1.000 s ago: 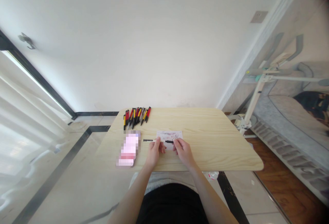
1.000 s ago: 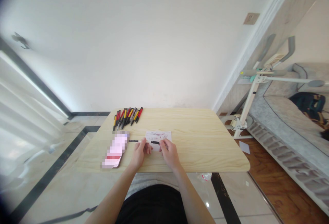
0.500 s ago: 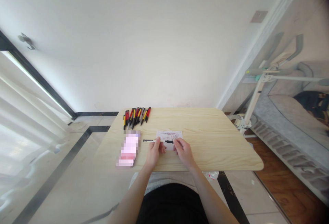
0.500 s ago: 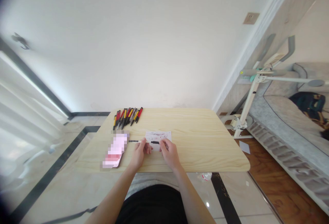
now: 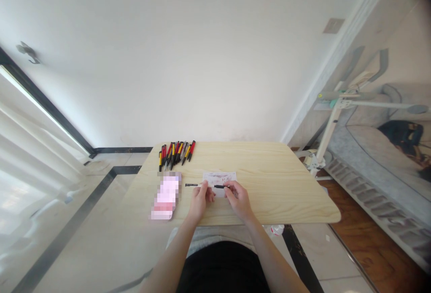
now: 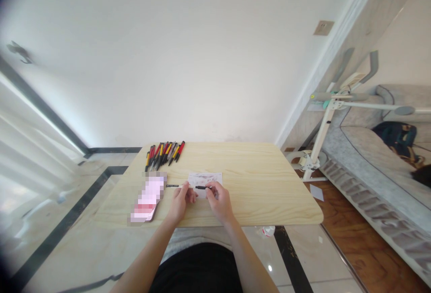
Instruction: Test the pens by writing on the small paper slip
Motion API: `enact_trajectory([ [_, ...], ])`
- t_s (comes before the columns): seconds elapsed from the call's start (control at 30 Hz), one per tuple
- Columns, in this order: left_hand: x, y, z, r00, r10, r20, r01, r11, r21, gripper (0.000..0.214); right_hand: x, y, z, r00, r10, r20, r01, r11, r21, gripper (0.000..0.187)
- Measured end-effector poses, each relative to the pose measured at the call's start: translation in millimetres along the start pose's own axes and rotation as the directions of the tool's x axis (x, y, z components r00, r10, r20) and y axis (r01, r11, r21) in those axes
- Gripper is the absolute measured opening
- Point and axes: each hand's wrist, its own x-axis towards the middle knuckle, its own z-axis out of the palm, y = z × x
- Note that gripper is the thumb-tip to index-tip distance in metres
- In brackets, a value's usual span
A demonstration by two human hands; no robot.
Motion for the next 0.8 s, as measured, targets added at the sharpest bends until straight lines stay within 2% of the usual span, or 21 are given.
enact_trajectory([
  [0.8, -0.1, 1.9, 0.6, 1.000, -0.016, -0.007, 0.016, 1.000, 0.011, 0.054, 1.1, 4.2, 1.7, 1.000, 0.020, 0.009, -0.020, 0.999, 0.027, 0.024],
])
